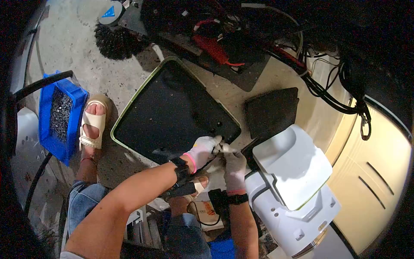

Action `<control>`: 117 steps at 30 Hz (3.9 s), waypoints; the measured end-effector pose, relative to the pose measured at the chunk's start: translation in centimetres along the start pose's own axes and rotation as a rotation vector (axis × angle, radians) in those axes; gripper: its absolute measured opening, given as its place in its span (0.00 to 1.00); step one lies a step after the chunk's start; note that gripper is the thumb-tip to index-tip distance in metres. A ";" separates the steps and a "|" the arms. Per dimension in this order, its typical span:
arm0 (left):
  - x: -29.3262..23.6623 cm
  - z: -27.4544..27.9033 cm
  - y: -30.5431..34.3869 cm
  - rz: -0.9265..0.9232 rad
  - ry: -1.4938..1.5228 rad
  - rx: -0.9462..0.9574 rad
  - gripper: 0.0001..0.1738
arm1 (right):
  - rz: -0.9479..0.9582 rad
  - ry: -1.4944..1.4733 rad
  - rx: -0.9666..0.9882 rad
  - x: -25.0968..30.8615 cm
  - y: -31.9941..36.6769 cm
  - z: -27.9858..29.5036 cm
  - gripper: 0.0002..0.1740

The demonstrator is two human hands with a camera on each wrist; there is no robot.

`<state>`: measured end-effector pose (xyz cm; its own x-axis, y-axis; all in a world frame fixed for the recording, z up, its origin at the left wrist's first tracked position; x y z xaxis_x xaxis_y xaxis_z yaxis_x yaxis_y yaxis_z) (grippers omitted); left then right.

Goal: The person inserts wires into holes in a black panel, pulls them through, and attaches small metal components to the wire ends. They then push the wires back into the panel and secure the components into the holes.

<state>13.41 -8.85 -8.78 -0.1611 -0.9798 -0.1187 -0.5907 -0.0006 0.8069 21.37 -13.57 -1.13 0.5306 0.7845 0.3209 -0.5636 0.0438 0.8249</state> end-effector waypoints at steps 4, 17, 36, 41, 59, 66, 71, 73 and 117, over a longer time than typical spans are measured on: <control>-0.1 -0.3 0.0 0.006 -0.028 0.025 0.16 | -0.086 -0.250 -0.003 -1.1 0.1 0.3 0.09; -0.4 -0.5 -0.9 -0.133 -0.083 0.087 0.18 | 0.622 0.836 -0.026 7.4 2.5 -1.6 0.13; -0.1 0.0 -1.8 -0.191 -0.233 0.056 0.18 | -0.199 -0.127 0.195 -1.4 1.3 -1.1 0.21; 1.8 1.0 -4.1 -0.362 -0.211 0.027 0.20 | 0.032 -0.001 0.138 1.0 0.4 -0.7 0.16; 1.7 1.9 -4.3 -0.231 -0.185 -0.008 0.16 | 0.286 0.423 0.152 2.8 1.1 -2.0 0.14; 1.7 1.5 -4.7 -0.300 -0.629 0.082 0.15 | 0.476 0.654 -0.090 5.1 2.2 -0.5 0.14; 1.8 1.3 -3.2 -0.053 -0.221 0.034 0.15 | 0.090 0.282 -0.031 0.9 0.6 0.4 0.16; -0.1 0.6 -1.3 0.007 -0.160 0.030 0.16 | 0.534 0.613 -0.142 4.8 2.2 -0.3 0.14; -0.3 0.7 -1.3 -0.009 0.022 -0.020 0.12 | 0.702 0.833 -0.126 5.2 3.0 -1.1 0.12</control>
<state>13.69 -8.43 -10.17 -0.1384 -0.9839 -0.1133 -0.5757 -0.0132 0.8175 21.74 -8.72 2.51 -0.5013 0.8297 0.2457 -0.6592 -0.5501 0.5128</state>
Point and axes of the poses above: each hand's wrist, its own y-axis away from the middle knuckle, its own z-axis out of the back of the hand, x = y × z, the point moved 10 cm from there along -y, towards the middle knuckle, and after that the axes turned 7 degrees about -z, right-handed, at the moved point
